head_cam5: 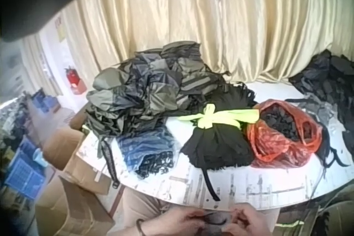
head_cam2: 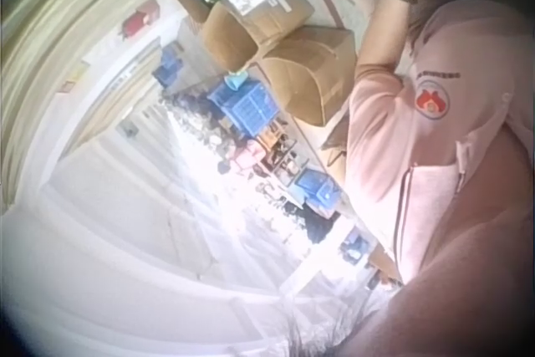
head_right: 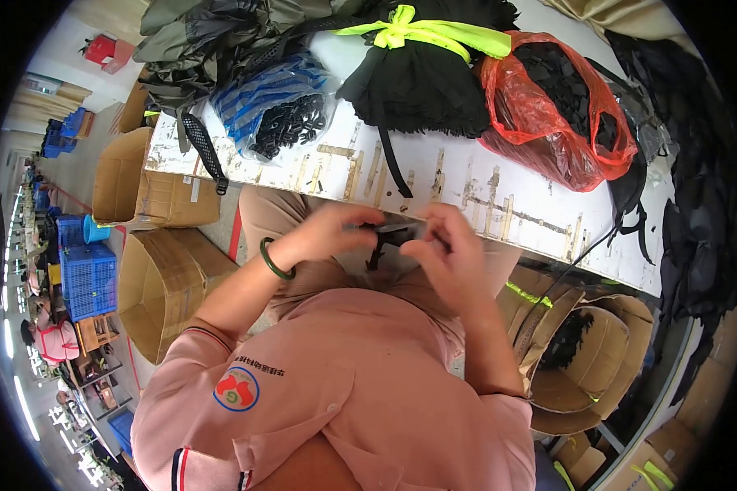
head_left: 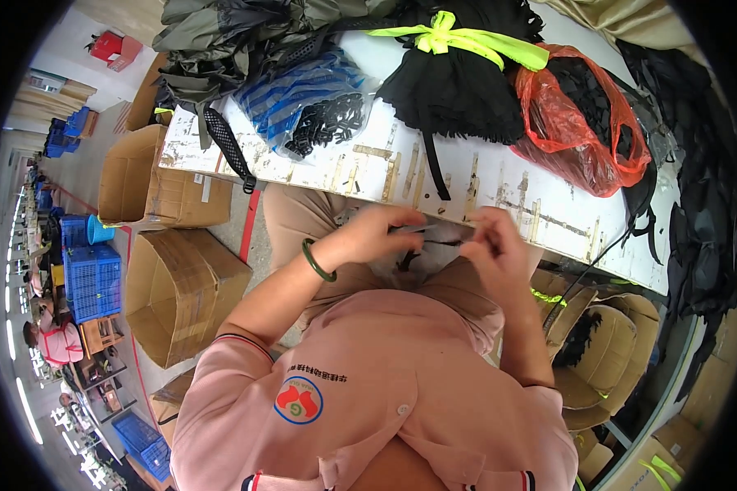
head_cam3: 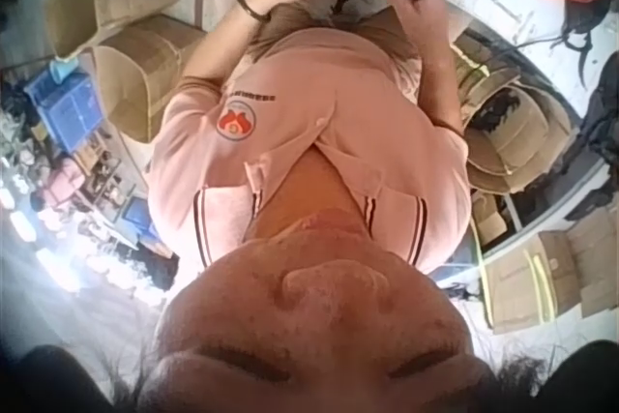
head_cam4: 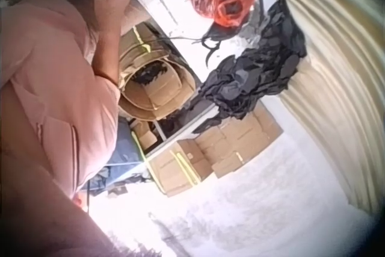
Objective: Assembling and inspecting black webbing straps with plastic buckles at a factory workbench.
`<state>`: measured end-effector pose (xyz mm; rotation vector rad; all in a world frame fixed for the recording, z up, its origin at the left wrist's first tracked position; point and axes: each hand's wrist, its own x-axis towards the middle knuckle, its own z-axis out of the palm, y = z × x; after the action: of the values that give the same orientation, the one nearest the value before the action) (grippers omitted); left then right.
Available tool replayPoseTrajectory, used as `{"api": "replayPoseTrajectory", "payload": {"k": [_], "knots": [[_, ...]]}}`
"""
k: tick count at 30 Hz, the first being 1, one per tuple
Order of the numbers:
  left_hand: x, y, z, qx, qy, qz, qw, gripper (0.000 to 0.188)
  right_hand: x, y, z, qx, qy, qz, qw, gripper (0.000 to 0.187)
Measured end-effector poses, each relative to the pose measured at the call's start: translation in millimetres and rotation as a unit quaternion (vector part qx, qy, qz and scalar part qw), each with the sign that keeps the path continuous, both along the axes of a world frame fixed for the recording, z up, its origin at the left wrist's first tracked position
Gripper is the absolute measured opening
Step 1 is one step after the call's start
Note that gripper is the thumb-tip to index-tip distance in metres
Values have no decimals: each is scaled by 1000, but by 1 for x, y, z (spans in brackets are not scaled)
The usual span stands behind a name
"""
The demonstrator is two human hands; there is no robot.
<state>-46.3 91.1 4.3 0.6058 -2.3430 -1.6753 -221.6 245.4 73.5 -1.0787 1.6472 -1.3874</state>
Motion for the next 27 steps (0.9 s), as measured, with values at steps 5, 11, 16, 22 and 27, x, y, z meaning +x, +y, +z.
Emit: {"api": "replayPoseTrajectory", "payload": {"k": [5,11,16,22,27], "knots": [[-74,-26,22,-170,-135,144,965,39,30,-25,-43,-14,-61,-30,998,13],[-59,-32,2,224,9,146,964,31,10,-15,-57,-9,-36,-49,998,13],[-21,9,24,690,61,-32,720,30,-12,-46,-54,126,-235,28,963,35],[-4,44,18,809,144,-121,557,33,-6,-92,-53,-36,-477,206,853,39],[14,45,-5,693,59,-241,677,36,-34,-112,13,-150,-385,63,909,19]]}}
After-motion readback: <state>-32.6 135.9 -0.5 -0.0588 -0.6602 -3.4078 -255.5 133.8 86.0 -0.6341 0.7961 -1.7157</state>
